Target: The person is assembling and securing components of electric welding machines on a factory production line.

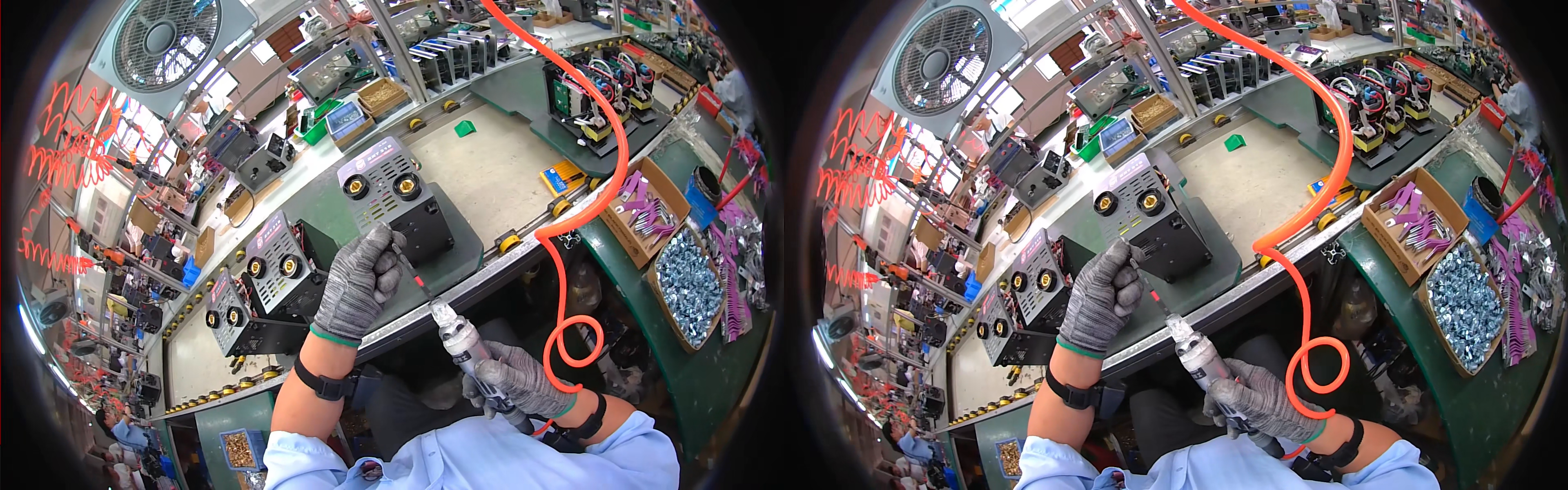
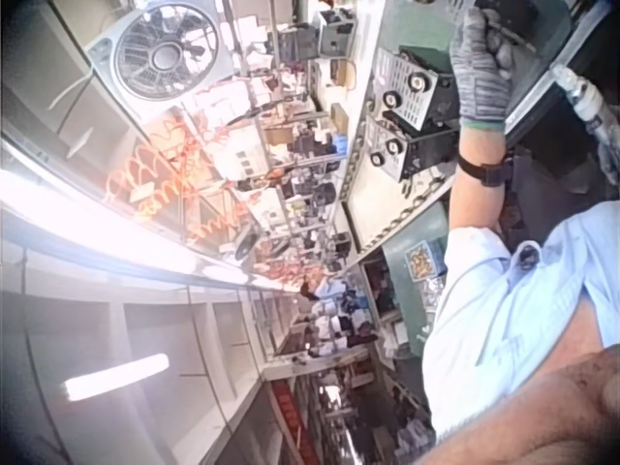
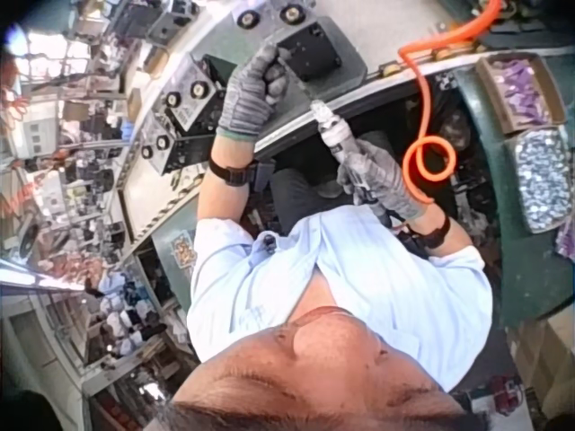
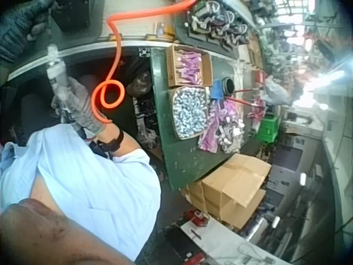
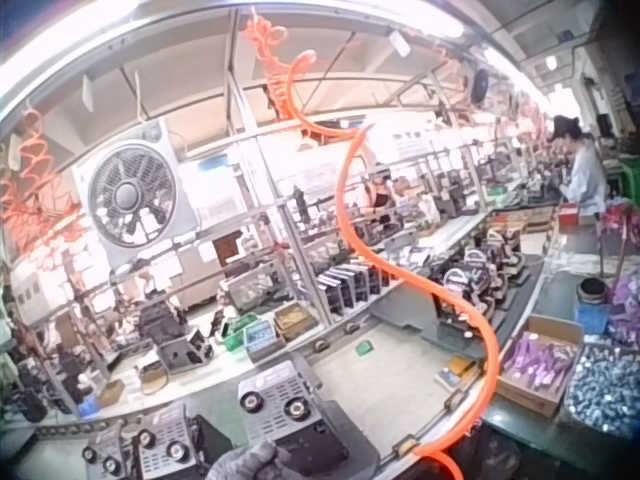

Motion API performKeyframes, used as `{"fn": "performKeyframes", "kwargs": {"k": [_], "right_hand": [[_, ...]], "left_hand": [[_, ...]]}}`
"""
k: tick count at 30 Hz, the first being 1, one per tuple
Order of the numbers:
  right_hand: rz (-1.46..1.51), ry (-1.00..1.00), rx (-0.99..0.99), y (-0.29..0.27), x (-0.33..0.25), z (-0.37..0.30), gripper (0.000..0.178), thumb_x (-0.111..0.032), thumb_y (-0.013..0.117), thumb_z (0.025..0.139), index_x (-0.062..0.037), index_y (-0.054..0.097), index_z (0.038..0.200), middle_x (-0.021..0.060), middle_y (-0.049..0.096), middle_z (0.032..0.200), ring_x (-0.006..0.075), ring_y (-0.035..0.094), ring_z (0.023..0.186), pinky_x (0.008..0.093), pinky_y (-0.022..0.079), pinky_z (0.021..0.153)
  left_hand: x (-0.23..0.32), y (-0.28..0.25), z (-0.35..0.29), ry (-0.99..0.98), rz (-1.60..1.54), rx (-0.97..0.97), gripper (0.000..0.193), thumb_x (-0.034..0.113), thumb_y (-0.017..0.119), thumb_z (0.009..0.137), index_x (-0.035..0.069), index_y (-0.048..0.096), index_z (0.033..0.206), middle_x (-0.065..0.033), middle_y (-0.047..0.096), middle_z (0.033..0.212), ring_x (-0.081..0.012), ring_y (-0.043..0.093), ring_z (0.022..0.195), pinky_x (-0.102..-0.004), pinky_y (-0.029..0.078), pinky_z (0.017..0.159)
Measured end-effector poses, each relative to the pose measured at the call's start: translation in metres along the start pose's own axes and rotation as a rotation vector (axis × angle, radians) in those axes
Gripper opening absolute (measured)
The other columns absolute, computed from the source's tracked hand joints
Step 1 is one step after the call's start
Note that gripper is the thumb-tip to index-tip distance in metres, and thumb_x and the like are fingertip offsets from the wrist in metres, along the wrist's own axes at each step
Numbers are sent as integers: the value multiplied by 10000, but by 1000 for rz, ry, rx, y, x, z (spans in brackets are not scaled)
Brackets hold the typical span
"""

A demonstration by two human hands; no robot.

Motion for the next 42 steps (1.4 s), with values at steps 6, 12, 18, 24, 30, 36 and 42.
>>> {"fn": "performKeyframes", "kwargs": {"k": [6,12,18,24,30,36,42], "right_hand": [[218,36,-116,10,0,-5,731,-609,720,902,-5,566,1284,121,676,854,184,676,692,294,579,541],[239,0,-162,10,-9,-19,709,-604,669,939,2,594,1298,143,689,839,205,676,633,300,564,513],[187,-56,-8,-7,-20,-16,741,-612,609,981,31,512,1337,104,661,886,176,674,737,297,586,562],[164,-85,60,-17,-36,-4,729,-598,624,978,25,501,1335,106,648,868,172,668,714,284,590,545],[153,-62,79,-21,-34,2,701,-593,663,953,2,539,1303,107,666,871,170,671,699,284,578,528],[66,-58,133,-33,-39,4,656,-559,694,936,-24,515,1271,95,657,883,159,672,722,287,586,531],[94,-13,123,-29,-40,4,684,-601,688,931,-18,542,1259,97,661,849,165,668,689,298,573,508]], "left_hand": [[23,11,-9,183,392,18,370,373,627,1044,10,671,992,32,516,667,-40,432,511,-203,316,444],[39,31,-16,275,558,-28,413,417,648,1027,9,680,977,16,539,658,-32,437,499,-204,306,458],[81,46,-1,501,909,85,457,434,643,1026,4,698,881,3,587,675,-74,517,603,-266,424,559],[129,76,35,923,1503,322,382,392,653,987,45,723,845,-182,677,722,-355,677,674,-451,523,647],[106,79,64,998,1640,308,379,416,632,990,82,738,845,-177,685,760,-364,688,725,-470,529,673],[104,76,66,1006,1629,309,377,408,641,983,84,737,815,-164,685,759,-352,688,723,-466,529,677],[105,80,61,997,1638,315,353,391,655,974,84,742,823,-162,687,760,-351,688,723,-466,528,673]]}}
Point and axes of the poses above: each hand's wrist, its own z-axis towards the middle knuckle, its own y-axis out of the palm, x = y × z, the point moved 10 cm from there along z, towards the middle knuckle
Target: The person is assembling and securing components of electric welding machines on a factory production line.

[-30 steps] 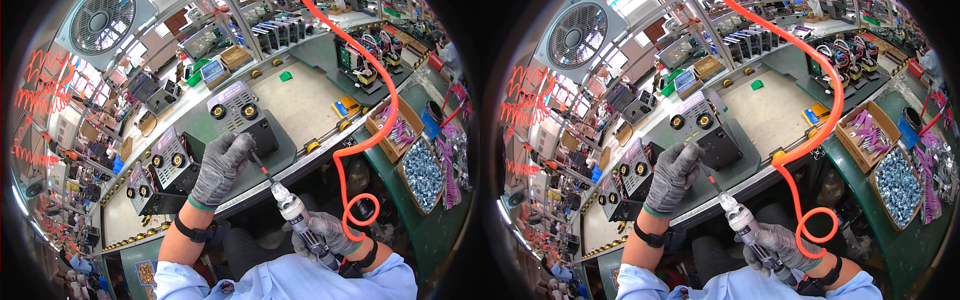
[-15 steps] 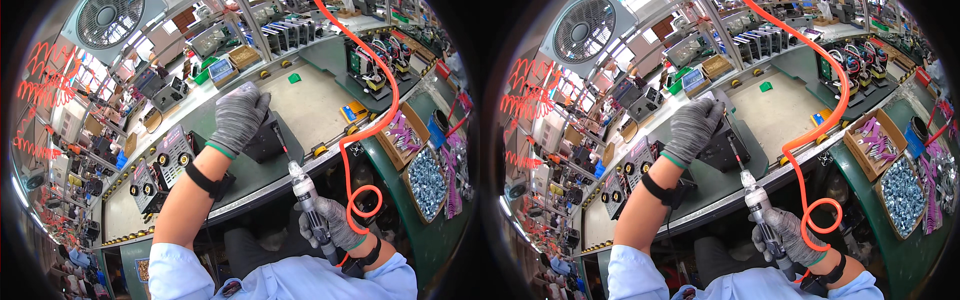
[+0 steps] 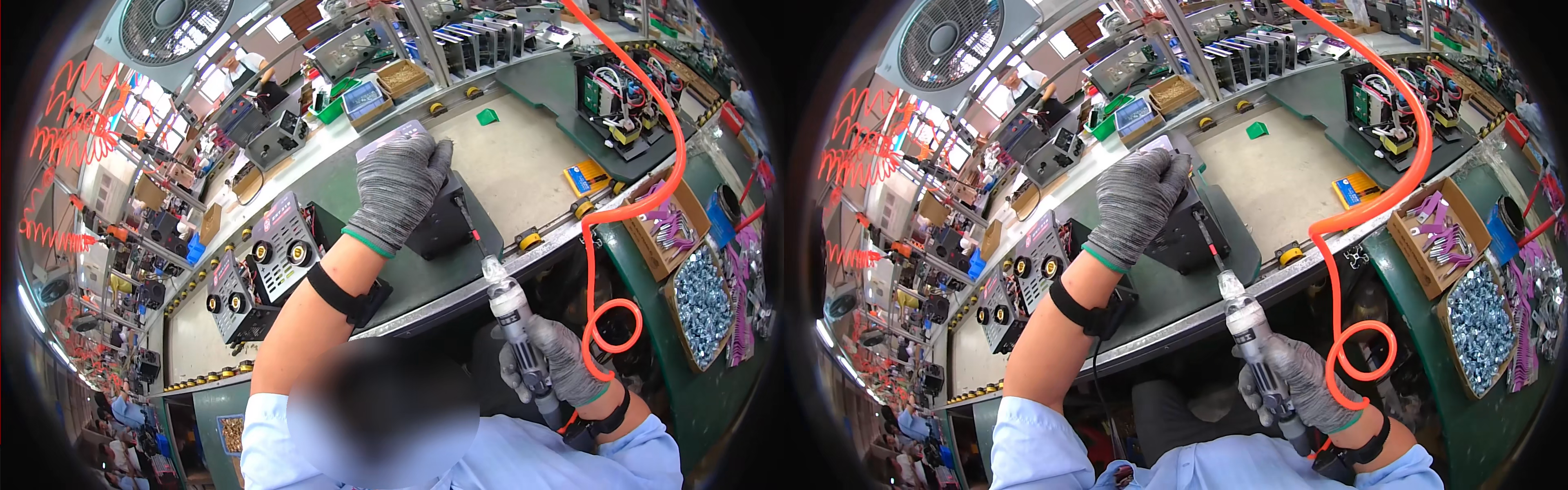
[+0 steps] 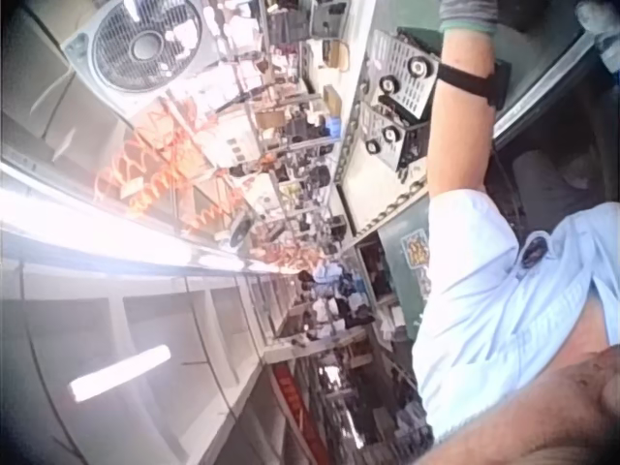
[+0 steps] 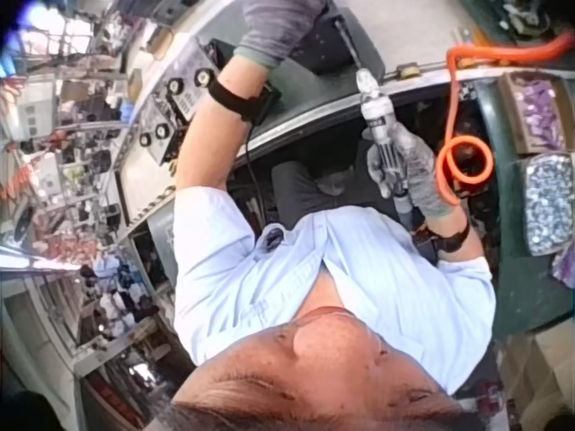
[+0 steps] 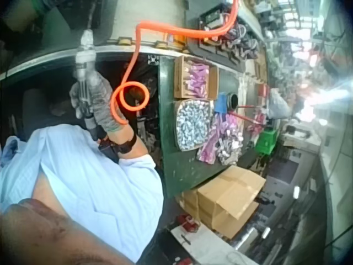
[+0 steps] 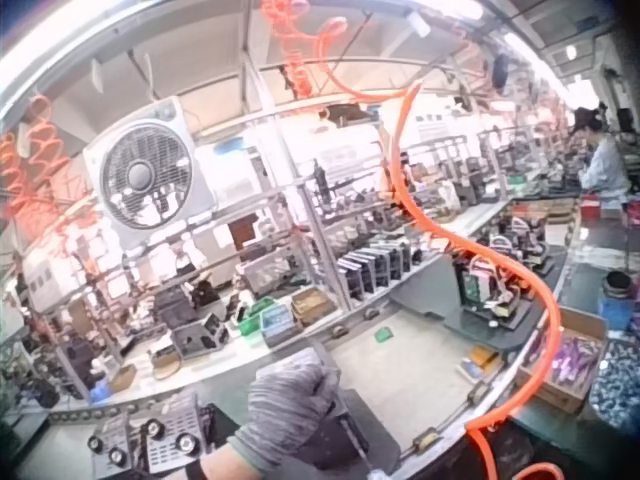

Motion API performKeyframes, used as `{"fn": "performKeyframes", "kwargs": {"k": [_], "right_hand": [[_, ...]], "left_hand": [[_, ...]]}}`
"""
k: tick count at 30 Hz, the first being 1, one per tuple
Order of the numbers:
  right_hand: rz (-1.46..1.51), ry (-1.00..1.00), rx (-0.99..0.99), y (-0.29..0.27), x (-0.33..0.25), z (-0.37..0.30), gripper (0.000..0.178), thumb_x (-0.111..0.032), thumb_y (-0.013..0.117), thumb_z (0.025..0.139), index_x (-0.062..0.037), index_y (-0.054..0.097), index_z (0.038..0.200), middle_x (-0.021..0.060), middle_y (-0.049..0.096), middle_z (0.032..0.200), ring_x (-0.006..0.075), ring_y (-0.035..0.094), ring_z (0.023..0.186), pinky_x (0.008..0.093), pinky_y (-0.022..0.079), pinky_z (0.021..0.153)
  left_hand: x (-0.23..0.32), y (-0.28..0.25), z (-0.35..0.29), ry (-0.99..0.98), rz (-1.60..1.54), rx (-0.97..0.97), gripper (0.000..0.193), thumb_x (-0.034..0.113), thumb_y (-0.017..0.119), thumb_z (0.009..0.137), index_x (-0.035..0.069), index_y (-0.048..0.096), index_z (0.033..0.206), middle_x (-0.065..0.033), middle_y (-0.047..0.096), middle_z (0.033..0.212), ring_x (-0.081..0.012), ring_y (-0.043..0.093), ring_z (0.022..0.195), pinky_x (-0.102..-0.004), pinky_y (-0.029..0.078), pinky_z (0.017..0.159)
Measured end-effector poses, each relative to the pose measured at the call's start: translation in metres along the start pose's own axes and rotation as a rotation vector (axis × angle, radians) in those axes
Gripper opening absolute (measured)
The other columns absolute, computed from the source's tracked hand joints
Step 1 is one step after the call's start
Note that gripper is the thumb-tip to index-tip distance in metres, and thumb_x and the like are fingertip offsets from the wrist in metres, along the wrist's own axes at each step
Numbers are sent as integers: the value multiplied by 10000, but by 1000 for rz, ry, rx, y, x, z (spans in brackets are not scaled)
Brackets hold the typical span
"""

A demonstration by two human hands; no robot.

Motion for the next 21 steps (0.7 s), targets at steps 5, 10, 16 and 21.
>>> {"fn": "performKeyframes", "kwargs": {"k": [5,10,16,21], "right_hand": [[287,68,-32,5,17,-16,759,-736,567,929,-46,584,1247,107,658,796,226,633,619,329,511,429],[591,153,-371,24,20,-2,774,-761,433,976,-63,606,1262,76,615,790,223,537,609,370,493,478],[489,246,-294,15,25,16,790,-760,444,973,-46,600,1273,96,630,819,248,567,649,374,496,470],[486,274,-292,30,27,20,804,-759,452,970,-31,594,1283,113,643,844,270,593,682,377,499,463]], "left_hand": [[5,1,-2,64,-62,68,242,263,656,935,70,707,797,-188,652,750,-387,664,721,-487,527,658],[9,-2,-19,45,267,30,119,219,706,752,118,759,788,-132,658,750,-299,682,748,-459,488,613],[8,48,-6,92,186,-241,234,158,678,852,71,814,1022,-106,757,890,-295,724,840,-470,500,587],[4,71,1,74,208,-189,226,176,691,844,56,808,996,-119,754,889,-283,724,850,-468,510,612]]}}
Point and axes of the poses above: each hand's wrist, its own z-axis towards the middle knuckle, its own y-axis out of the palm, x = y × z, the point moved 10 cm from there along z, towards the middle knuckle
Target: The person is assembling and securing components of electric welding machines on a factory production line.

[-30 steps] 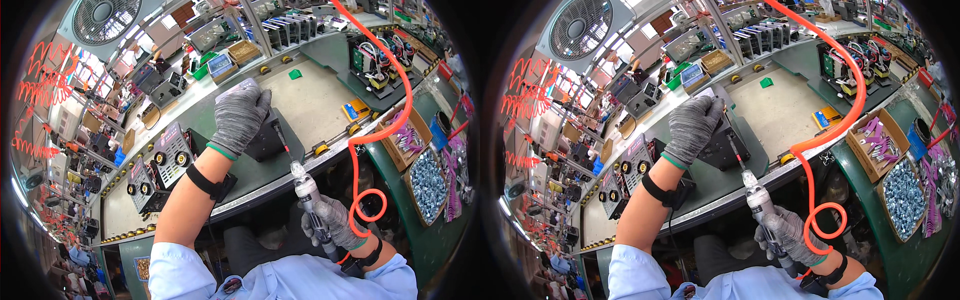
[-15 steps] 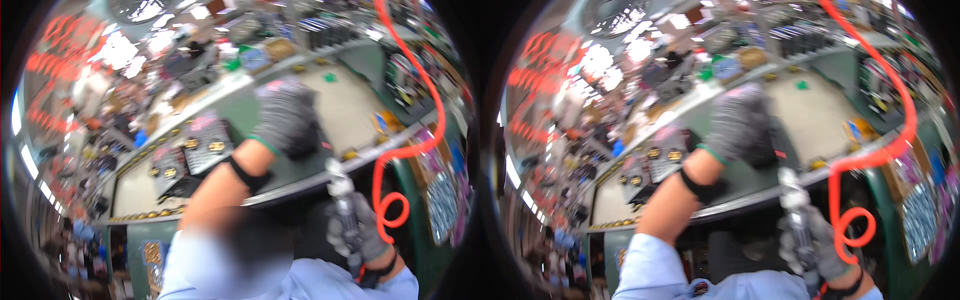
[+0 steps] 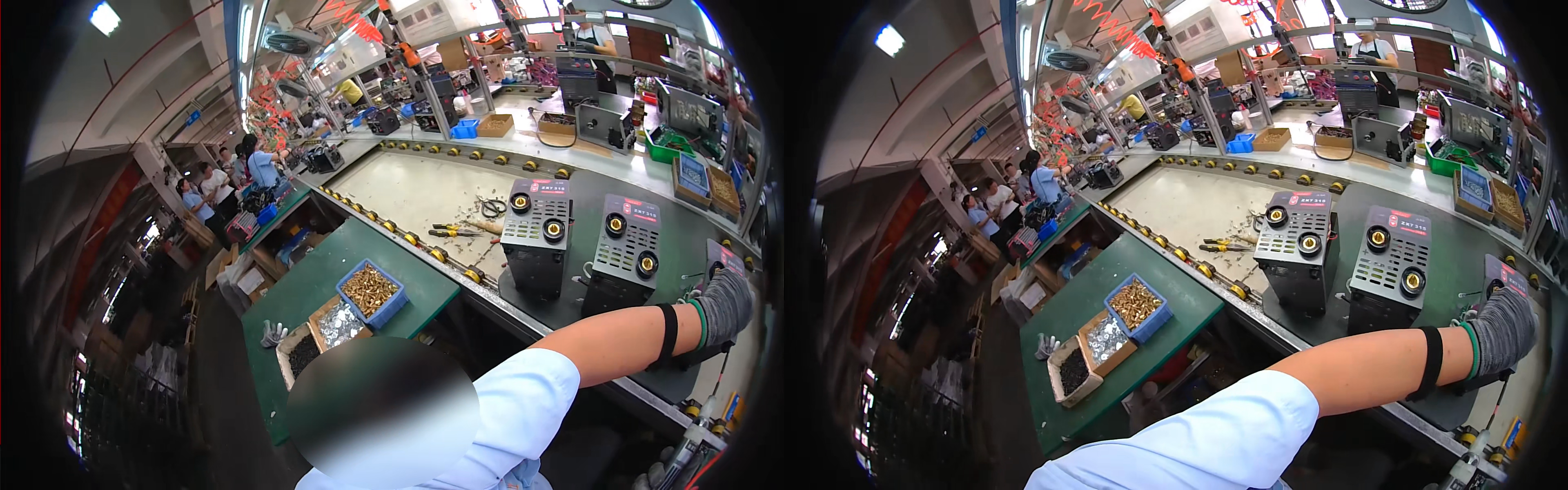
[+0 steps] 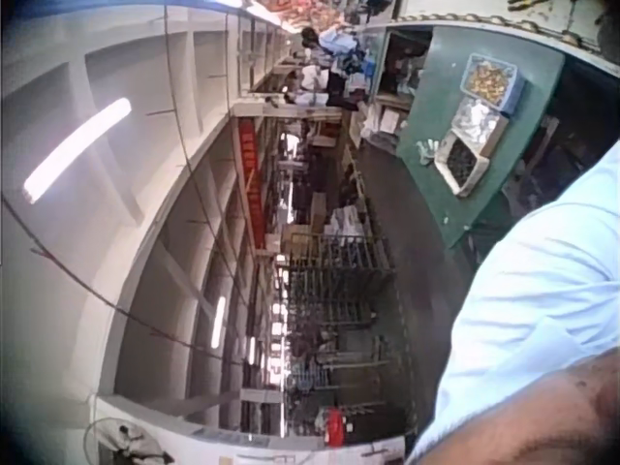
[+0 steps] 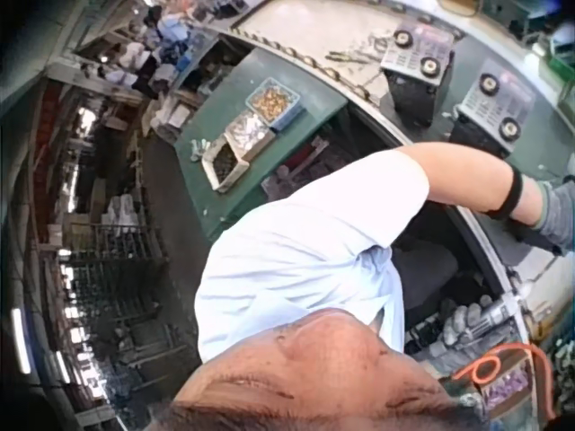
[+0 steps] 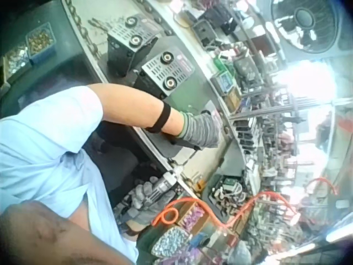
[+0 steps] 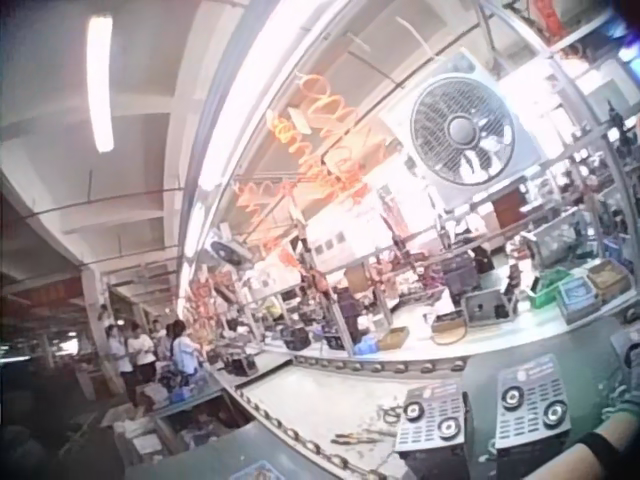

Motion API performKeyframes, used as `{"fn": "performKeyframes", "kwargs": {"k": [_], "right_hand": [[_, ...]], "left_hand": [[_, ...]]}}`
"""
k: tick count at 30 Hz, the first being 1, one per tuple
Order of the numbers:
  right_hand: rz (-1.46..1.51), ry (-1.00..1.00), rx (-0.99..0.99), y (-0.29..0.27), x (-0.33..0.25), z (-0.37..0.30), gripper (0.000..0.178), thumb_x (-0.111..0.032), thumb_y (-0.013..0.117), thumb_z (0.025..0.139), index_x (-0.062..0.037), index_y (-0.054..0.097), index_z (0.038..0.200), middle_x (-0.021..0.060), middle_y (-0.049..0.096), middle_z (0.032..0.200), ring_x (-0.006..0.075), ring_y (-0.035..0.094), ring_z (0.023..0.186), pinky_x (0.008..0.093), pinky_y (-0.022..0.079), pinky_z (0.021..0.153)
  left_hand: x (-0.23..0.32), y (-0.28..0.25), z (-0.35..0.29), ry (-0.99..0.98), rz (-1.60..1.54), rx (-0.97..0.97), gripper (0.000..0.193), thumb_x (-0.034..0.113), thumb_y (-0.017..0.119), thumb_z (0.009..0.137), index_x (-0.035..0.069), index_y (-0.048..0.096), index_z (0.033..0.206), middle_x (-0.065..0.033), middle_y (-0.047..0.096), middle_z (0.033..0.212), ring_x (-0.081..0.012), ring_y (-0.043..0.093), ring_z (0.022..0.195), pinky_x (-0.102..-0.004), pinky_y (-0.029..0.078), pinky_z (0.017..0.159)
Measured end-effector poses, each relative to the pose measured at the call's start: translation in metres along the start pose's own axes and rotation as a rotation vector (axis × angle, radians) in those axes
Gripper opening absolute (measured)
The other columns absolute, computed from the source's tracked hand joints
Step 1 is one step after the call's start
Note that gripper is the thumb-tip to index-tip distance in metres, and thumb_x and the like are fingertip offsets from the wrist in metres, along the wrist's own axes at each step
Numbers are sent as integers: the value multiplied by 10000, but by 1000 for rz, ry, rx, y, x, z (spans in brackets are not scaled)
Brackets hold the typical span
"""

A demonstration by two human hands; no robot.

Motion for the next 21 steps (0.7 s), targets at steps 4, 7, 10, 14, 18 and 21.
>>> {"fn": "performKeyframes", "kwargs": {"k": [4,7,10,14,18,21], "right_hand": [[47,-2,-39,12,4,-4,816,-758,459,968,-20,590,1291,126,653,864,287,614,708,379,502,458],[131,-9,-103,23,3,-10,825,-757,465,966,-11,587,1296,136,661,879,299,629,728,381,503,454],[140,-50,-145,28,-5,-20,834,-757,470,965,-3,583,1302,146,669,894,312,644,748,383,505,450],[-4,-221,-1,12,-11,-29,811,-734,474,977,-2,584,1309,178,688,938,331,655,781,418,553,501],[-45,-218,1,10,16,-27,770,-687,472,1004,20,579,1290,178,700,887,339,663,690,413,553,466],[-249,-185,158,-6,44,-17,749,-675,459,1017,20,562,1276,135,675,823,301,648,653,372,537,451]], "left_hand": [[-4,-33,-16,-67,103,130,194,169,690,819,54,806,924,-131,734,805,-294,720,787,-482,507,627],[-15,-60,-36,-80,-19,252,164,169,721,759,52,794,848,-178,729,785,-336,721,759,-482,547,665],[-14,-64,-39,-52,-106,180,152,185,722,747,54,767,810,-180,704,769,-343,709,766,-481,549,649],[-31,-101,-93,-218,-549,529,245,280,569,1013,76,695,962,-159,660,875,-361,662,856,-483,543,746],[-9,-63,-201,-199,-645,222,322,325,539,1044,52,673,937,-196,694,874,-397,694,855,-506,545,800],[-50,20,-289,-707,-1130,-159,316,328,597,1022,49,697,911,-125,657,785,-254,612,612,-400,467,520]]}}
Point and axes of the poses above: each hand's wrist, its own z-axis towards the middle knuckle, its own y-axis out of the palm, x = y × z, the point moved 10 cm from there along z, towards the middle knuckle
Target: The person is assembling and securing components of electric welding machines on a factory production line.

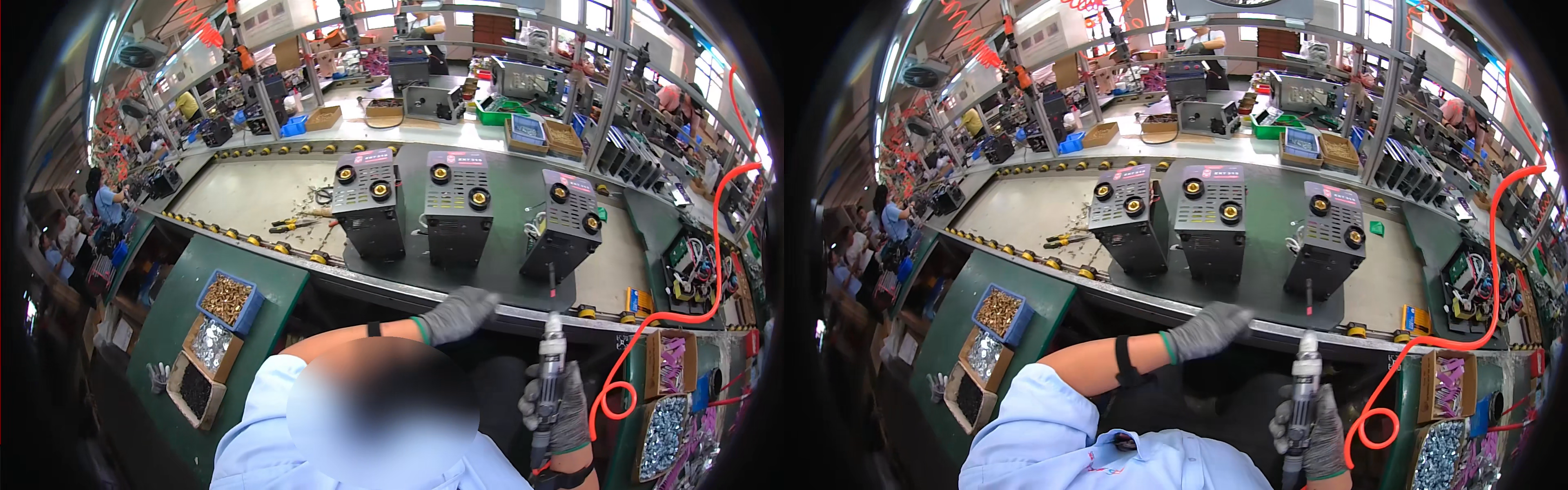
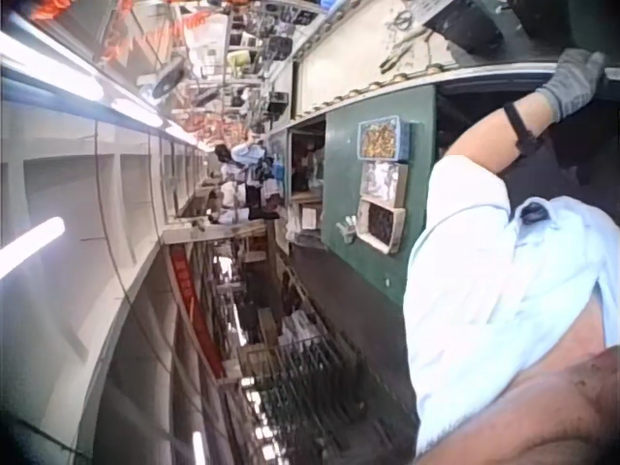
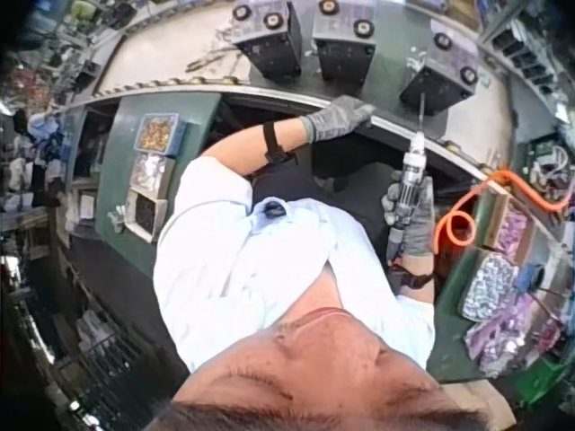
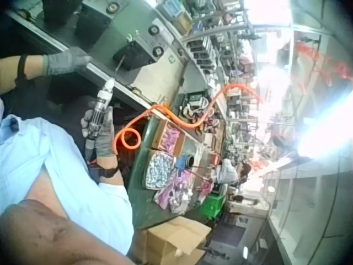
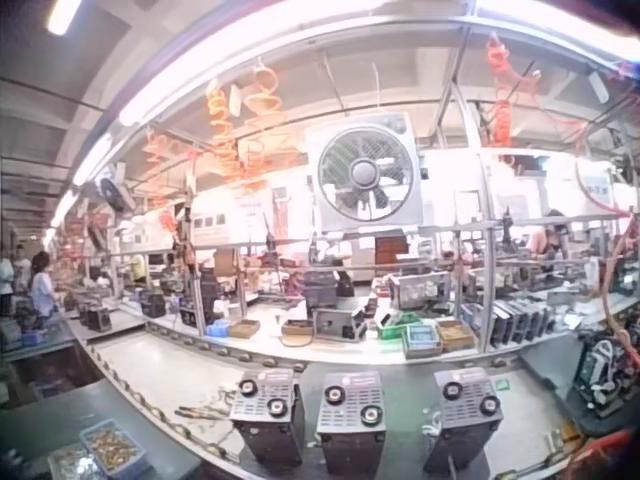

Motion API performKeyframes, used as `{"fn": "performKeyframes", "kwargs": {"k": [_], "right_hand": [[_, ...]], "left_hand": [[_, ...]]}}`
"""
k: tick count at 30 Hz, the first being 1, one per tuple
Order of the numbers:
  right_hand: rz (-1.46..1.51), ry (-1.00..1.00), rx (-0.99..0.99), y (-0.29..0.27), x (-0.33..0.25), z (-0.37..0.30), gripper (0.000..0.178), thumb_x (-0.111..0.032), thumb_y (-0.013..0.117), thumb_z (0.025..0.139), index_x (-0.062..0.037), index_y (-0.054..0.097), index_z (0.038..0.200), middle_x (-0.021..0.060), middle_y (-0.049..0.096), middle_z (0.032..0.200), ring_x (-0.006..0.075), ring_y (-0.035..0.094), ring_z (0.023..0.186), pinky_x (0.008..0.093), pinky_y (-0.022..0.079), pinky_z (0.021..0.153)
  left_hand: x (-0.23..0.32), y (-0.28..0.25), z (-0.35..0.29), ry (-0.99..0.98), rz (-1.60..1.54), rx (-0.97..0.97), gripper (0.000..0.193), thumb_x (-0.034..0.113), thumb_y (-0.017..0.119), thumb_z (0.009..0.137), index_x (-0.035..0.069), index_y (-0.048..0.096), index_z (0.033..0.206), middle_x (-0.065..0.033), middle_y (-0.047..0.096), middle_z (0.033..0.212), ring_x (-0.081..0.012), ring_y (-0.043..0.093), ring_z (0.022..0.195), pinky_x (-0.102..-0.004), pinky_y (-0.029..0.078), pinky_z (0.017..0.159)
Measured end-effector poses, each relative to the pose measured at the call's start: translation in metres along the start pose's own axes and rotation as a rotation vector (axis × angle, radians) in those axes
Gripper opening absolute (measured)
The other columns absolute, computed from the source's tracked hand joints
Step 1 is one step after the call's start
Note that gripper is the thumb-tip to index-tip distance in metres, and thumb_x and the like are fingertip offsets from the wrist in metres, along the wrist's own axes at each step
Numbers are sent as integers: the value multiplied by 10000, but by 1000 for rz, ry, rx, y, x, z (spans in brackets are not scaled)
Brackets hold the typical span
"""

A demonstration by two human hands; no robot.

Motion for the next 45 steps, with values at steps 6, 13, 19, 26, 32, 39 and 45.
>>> {"fn": "performKeyframes", "kwargs": {"k": [6,13,19,26,32,39,45], "right_hand": [[-212,137,1,17,45,27,723,-621,581,992,32,529,1298,113,661,829,228,682,696,326,577,498],[-684,24,-23,36,38,54,788,-638,736,881,16,531,1270,101,669,877,146,677,714,276,597,543],[-706,58,50,29,36,62,806,-642,772,843,-6,528,1274,96,669,897,131,674,725,270,596,554],[-720,168,26,39,52,77,791,-617,772,856,-14,524,1304,89,662,924,122,667,734,262,585,569],[-714,225,6,51,58,88,818,-639,759,853,0,520,1304,89,663,905,121,665,731,264,580,571],[-751,268,-34,57,61,87,828,-669,732,861,8,531,1293,90,665,894,126,657,719,267,571,574],[-763,264,-50,59,61,86,846,-693,707,867,21,532,1284,81,663,876,120,655,716,269,569,579]], "left_hand": [[-127,-63,-27,-585,-1188,158,238,233,594,1031,1,606,1084,-116,643,897,-205,606,635,-290,455,444],[-135,-70,-15,-438,-1224,44,245,246,582,1061,7,603,1108,-107,656,877,-178,607,613,-255,438,415],[-139,-77,-13,-467,-1121,-30,249,260,607,1059,11,604,1061,-4,579,788,-112,517,545,-232,377,385],[-119,-80,-14,-341,-1214,-231,393,135,637,1011,-80,548,1328,-66,590,907,-107,562,697,-217,465,501],[-117,-97,-15,-278,-1138,-55,331,190,686,1007,-40,611,1233,-59,624,891,-105,563,621,-219,466,493],[-99,-94,-20,-357,-1307,-45,310,321,657,1038,13,642,1069,-33,638,780,-83,531,526,-190,378,373],[-84,-88,-19,-326,-1308,-25,269,289,650,1044,23,637,1076,-13,635,746,-81,525,504,-183,399,383]]}}
Point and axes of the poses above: each hand's wrist, its own z-axis towards the middle knuckle, its own y-axis out of the palm, x = y × z, the point moved 10 cm from there along z, towards the middle knuckle
